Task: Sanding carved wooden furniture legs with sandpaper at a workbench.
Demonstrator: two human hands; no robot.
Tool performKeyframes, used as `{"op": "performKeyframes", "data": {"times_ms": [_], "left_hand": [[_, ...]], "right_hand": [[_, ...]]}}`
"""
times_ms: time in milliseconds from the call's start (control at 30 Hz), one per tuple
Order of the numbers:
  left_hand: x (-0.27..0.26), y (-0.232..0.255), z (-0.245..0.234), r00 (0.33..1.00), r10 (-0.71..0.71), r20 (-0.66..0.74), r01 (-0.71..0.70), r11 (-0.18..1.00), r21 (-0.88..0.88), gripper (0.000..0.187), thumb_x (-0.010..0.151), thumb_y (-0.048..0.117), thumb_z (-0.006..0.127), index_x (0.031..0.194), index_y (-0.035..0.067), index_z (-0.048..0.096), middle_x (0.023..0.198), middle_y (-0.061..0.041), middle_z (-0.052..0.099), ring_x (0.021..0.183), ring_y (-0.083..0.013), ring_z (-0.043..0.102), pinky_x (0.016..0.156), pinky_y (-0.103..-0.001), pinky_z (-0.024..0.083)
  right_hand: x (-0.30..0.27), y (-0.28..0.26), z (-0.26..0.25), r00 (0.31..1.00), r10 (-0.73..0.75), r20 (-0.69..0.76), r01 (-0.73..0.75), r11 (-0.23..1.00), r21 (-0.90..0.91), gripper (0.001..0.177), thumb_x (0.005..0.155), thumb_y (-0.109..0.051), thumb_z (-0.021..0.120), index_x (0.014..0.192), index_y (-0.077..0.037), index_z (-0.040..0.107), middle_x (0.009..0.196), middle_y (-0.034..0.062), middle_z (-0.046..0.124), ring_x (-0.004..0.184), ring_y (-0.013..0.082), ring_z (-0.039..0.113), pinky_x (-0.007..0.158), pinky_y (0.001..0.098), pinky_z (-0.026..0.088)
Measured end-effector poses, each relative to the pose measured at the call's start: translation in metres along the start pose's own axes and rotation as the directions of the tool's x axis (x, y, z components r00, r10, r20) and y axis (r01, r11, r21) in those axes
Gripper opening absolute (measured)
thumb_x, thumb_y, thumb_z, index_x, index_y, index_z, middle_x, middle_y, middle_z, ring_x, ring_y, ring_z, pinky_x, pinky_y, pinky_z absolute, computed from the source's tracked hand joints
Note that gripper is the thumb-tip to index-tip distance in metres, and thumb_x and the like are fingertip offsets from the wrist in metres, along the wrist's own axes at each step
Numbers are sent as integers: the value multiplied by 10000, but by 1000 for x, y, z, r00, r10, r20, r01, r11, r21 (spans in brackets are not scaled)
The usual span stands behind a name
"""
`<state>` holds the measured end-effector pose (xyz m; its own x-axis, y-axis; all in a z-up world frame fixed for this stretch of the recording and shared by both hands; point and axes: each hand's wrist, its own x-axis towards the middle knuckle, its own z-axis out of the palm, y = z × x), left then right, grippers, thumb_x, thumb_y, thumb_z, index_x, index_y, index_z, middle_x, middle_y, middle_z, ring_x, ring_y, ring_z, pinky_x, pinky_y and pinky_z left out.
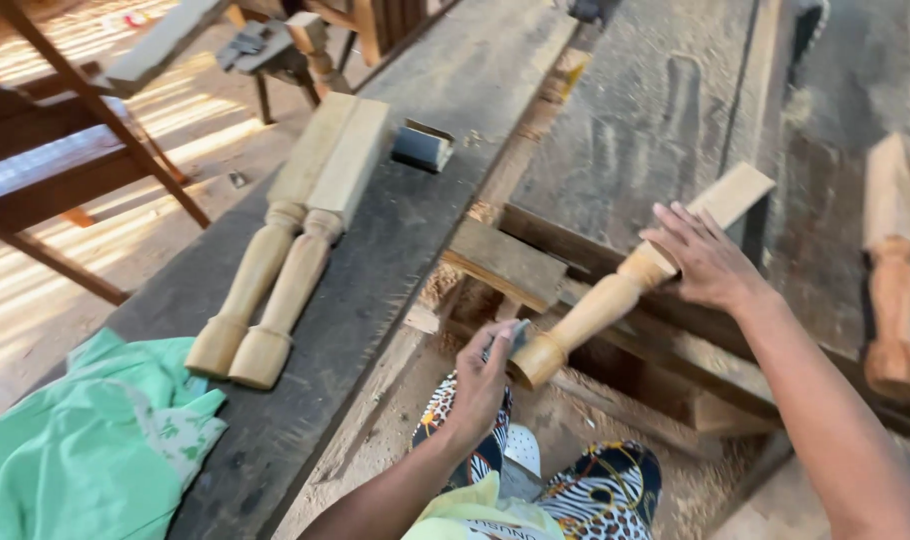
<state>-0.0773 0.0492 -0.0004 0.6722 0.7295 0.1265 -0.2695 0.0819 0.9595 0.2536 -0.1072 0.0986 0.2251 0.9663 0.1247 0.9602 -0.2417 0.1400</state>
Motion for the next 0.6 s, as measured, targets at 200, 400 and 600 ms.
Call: {"op": "performKeyframes", "data": {"times_ms": [200,400,600], "left_hand": [[-4,4,-12,980,-195,41,198,977,-82,331,1045,319,575,1234,105,742,1041,-51,716,761,-76,574,580,-226,498],[35,76,-32,991,-117,-58,99,962,-255,382,1008,335,525,1217,57,684,1168,-76,686,889,-176,728,628,-345,655],[46,82,-62,979,20,-202,-123,853,-508,382,1092,278,503,1310,-9,630,1113,-145,688,946,-202,689,738,-376,621]], "right_hand": [[13,11,7,999,-33,38,39,987,-157,733,617,-141,898,1261,-210,554,1369,17,572,1374,238,520,1277,463,336],[41,20,-3,968,-124,-217,99,988,-121,599,695,-284,874,1186,-117,574,1100,120,653,1084,309,639,1092,502,490],[85,-24,-109,964,97,-248,-161,954,-253,624,651,-507,956,1047,-136,649,953,64,687,944,242,640,862,397,589]]}}
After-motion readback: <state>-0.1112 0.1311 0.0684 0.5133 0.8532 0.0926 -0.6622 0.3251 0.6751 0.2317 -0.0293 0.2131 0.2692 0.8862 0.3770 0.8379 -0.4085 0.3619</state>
